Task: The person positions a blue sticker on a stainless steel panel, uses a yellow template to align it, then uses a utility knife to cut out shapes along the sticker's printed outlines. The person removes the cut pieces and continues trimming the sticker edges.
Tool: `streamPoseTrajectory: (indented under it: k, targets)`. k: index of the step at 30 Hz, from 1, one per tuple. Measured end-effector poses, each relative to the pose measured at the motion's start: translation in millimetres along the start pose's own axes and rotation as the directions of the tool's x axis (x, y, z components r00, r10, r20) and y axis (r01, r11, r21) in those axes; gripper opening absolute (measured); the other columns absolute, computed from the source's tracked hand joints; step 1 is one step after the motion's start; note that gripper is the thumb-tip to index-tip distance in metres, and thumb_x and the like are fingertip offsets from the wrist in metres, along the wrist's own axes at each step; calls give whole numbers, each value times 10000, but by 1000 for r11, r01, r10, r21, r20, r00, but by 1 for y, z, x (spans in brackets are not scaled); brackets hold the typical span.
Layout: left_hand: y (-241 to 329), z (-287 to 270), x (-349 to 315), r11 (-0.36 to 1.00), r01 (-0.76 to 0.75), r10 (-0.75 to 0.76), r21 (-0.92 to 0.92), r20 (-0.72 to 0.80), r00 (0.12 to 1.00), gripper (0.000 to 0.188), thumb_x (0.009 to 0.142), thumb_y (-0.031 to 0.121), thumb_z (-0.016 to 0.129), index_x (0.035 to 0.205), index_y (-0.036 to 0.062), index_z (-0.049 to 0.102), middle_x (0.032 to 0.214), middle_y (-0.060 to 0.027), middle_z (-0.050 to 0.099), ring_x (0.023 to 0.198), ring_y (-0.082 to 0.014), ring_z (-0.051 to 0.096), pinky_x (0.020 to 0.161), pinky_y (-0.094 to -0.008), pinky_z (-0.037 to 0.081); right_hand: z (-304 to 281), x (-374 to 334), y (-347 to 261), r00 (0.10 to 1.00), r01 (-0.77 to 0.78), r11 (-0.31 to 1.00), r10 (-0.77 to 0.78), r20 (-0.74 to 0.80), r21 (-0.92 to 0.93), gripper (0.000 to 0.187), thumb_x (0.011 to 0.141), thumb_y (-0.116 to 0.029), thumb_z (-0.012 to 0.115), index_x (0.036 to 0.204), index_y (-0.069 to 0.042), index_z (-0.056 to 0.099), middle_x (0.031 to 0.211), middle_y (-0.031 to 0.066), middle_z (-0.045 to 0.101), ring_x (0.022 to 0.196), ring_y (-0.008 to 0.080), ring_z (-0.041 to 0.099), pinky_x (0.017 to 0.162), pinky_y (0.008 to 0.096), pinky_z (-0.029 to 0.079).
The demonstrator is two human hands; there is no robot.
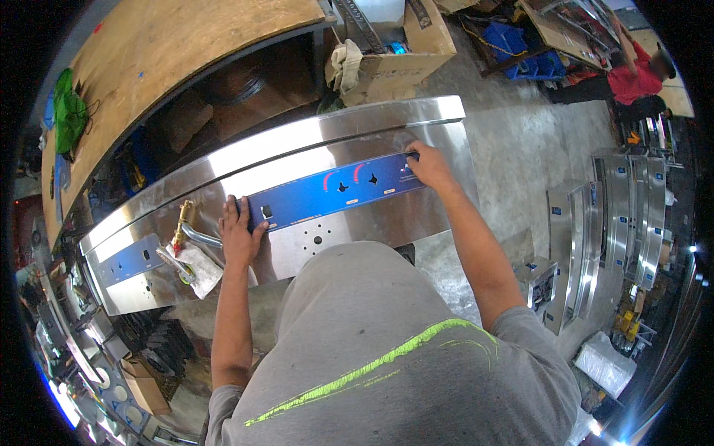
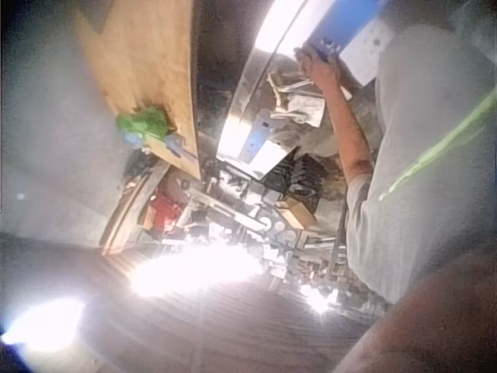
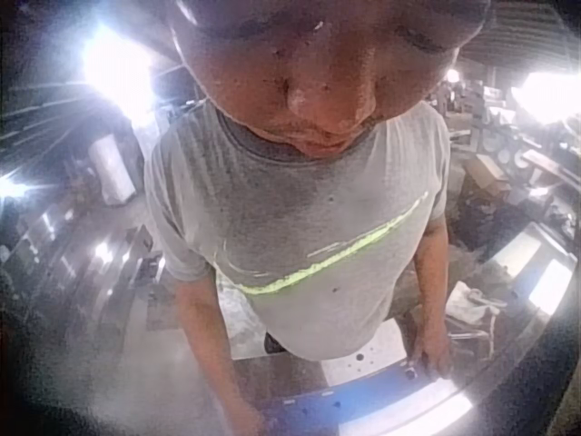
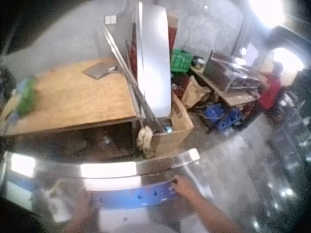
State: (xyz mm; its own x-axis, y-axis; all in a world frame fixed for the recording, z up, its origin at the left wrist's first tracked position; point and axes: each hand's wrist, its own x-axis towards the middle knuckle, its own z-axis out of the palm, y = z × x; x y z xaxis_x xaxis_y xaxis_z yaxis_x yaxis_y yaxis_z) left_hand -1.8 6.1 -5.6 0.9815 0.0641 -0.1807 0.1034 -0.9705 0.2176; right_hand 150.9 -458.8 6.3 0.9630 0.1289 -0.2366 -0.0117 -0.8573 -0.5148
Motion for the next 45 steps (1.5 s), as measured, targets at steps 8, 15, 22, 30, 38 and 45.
streamPoseTrajectory:
  k: [8,15,22,30,38,45]
  targets:
    - [0,-2,0,1000,16,-16,-2,28,999,850,872,552,654,1545,120,368,1626,-212,231,1496,-391,236,1184,-571,210,1,1,1,1000,3,1000,-3,2,-9,249,858,-137,695,1092,-62,658,1054,199,707,1018,399,658,880,461,518]
    - [2,-4,0,999,36,-36,0,40,999,848,864,537,673,1545,133,372,1627,-200,237,1499,-385,233,1193,-560,202,-1,1,-2,1000,-7,1000,7,17,17,256,859,-133,697,1101,-60,656,1060,192,710,1024,388,663,884,455,519]
    - [2,-5,0,1000,26,-26,-10,21,999,833,859,516,687,1534,126,394,1622,-206,247,1495,-390,241,1190,-554,212,2,2,2,1000,4,1000,-4,6,4,242,853,-119,697,1086,-62,659,1053,179,713,1019,385,665,880,447,520]
    - [4,-7,1,1000,27,-27,-3,36,999,837,858,503,693,1534,113,392,1616,-222,248,1496,-391,235,1187,-553,217,1,1,1,1000,12,1000,-12,13,8,245,847,-120,701,1082,-68,656,1031,180,715,1011,387,664,869,453,521]
    - [6,-9,1,999,38,-39,14,37,999,833,864,500,688,1537,114,385,1618,-218,245,1500,-382,232,1185,-552,225,0,1,-1,1000,3,1000,-3,8,-4,249,853,-137,705,1088,-74,652,1038,181,713,1012,386,664,871,458,520]
    - [4,-7,1,1000,24,-24,-2,27,999,829,868,521,675,1534,119,390,1619,-211,248,1495,-394,237,1184,-563,218,3,2,2,1000,21,1000,-21,-2,-10,246,853,-134,699,1086,-69,653,1038,186,711,1005,387,665,870,453,522]
